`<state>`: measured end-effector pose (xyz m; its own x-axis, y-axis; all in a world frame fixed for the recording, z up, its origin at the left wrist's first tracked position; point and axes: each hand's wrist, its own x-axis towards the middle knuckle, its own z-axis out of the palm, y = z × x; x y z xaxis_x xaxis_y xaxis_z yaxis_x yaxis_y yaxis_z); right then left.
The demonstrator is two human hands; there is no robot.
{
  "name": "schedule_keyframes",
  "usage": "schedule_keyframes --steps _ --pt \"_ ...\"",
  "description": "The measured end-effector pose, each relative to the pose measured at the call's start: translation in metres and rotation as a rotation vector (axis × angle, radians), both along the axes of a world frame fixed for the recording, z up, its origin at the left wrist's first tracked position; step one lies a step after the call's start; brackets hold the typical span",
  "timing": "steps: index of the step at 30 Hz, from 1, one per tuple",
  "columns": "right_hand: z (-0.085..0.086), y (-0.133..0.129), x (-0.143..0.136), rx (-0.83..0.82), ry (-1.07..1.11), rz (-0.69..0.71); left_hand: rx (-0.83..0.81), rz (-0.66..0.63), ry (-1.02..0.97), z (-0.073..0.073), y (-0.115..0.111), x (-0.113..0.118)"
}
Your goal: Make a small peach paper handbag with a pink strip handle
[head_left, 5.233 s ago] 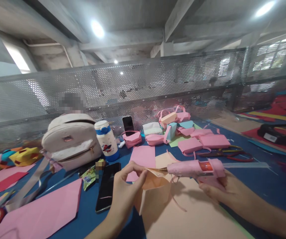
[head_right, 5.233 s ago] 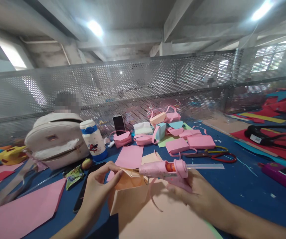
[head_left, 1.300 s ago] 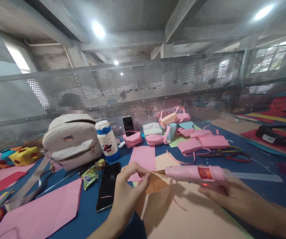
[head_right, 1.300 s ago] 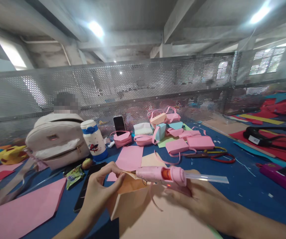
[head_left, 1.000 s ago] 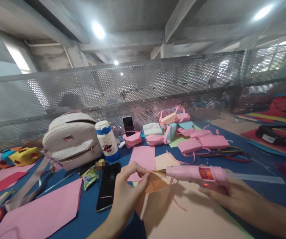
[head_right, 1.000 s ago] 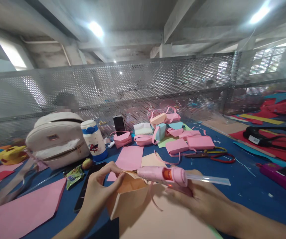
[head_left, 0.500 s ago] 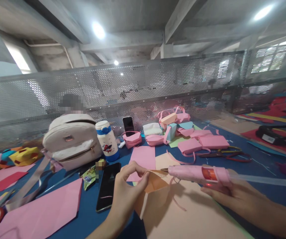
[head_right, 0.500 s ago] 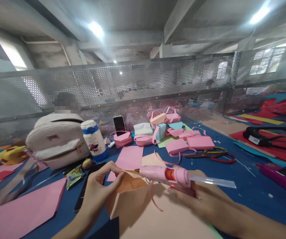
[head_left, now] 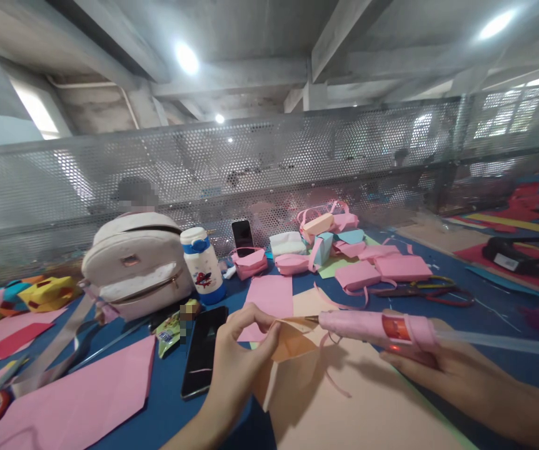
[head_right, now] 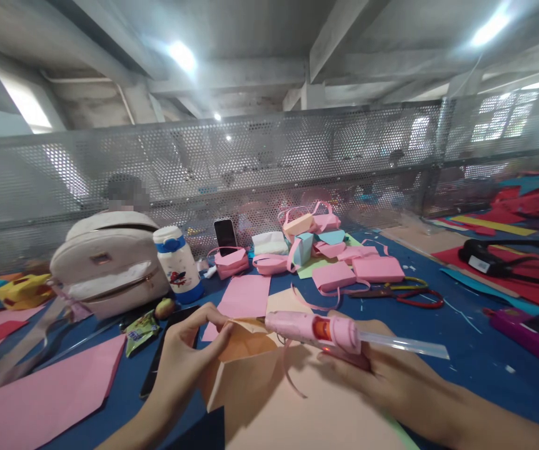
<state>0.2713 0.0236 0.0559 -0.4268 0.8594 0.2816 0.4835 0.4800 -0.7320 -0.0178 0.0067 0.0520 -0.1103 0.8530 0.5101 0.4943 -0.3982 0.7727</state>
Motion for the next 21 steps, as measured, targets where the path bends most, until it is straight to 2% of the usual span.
schedule_keyframes --steps 7,14,21 --pt "0.0017 -0.0006 0.0009 -0.075 -0.004 0.039 0.006 0.003 0.003 0.0008 -0.0006 0.0000" --pt "-0.0011 -0.0018 -0.0005 -0.071 0.026 -0.013 0.014 0.014 0.005 0.0009 -0.0010 -0.0002" --pt "0.0082 -0.0005 -0.0040 -0.118 0.001 0.110 0.009 0.009 -0.010 0.0022 -0.0002 0.0002"
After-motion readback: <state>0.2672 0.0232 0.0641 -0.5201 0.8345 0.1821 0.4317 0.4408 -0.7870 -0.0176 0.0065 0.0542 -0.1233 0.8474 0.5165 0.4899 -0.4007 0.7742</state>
